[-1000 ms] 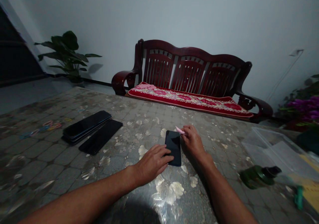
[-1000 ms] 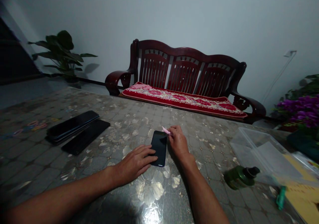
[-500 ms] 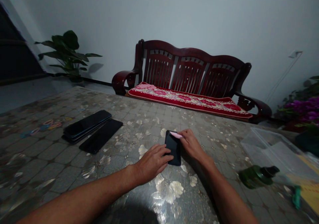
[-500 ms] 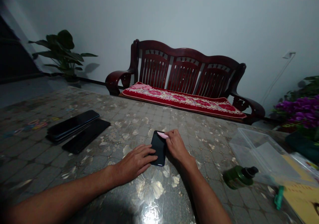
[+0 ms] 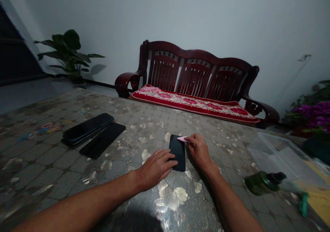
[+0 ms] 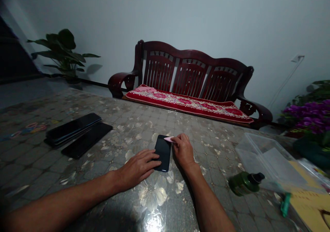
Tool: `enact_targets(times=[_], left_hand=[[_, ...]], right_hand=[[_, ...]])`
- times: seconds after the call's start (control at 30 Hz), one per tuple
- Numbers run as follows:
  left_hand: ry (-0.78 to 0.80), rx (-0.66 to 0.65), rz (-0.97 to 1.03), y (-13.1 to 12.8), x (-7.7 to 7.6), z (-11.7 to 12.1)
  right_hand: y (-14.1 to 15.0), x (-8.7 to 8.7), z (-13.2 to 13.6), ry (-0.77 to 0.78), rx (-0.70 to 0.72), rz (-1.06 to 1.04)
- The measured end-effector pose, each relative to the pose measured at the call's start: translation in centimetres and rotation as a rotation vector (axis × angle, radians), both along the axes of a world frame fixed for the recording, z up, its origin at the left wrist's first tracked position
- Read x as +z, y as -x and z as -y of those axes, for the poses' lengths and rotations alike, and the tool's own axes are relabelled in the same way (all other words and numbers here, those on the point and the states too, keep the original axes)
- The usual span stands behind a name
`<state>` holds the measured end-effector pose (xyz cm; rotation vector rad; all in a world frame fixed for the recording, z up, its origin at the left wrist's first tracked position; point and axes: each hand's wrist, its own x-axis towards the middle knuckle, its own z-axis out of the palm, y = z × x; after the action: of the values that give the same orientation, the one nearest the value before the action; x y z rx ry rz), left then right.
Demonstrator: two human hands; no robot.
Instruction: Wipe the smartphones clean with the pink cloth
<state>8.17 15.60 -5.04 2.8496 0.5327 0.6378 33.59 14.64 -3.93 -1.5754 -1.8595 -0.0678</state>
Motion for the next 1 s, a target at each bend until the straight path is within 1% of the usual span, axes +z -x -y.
enact_targets(times=[0.17,0.27,0.33,0.53,0.6,0.77,0.83,0.93,1.0], left_hand=[[-0.012,-0.001,0.003,0.0,0.0,0.0],[-0.015,0.007,-0.004,0.0,-0.2,0.0],[-0.012,0.012,-0.003,0.0,-0.2,0.0],[-0.036,0.015,0.012,0.0,-0.1,0.1],[-0.042,0.021,0.031,0.0,-0.1,0.2],[-0.076,0.024,0.077,0.0,-0.2,0.1],[-0.103,0.008,0.103,0.0,-0.2,0.0],[-0.15,-0.004,0.121,0.0,-0.1,-0.2],[-0.188,-0.007,0.114,0.0,0.0,-0.2]], right_hand=[[0.6,0.5,0.4,0.034,0.042,0.164],[1.0,0.6,0.9,0.047,0.118,0.186],[1.1,0.6,1.0,0.056,0.145,0.188],[0.7,0.3,0.5,0.064,0.014,0.236],[0.7,0.3,0.7,0.062,0.025,0.236],[0.9,0.6,1.7,0.079,0.164,0.193],[0.8,0.6,1.8,0.078,0.15,0.19],[0.3,0.4,1.7,0.064,0.07,0.206],[0.2,0.4,1.7,0.055,0.061,0.213]])
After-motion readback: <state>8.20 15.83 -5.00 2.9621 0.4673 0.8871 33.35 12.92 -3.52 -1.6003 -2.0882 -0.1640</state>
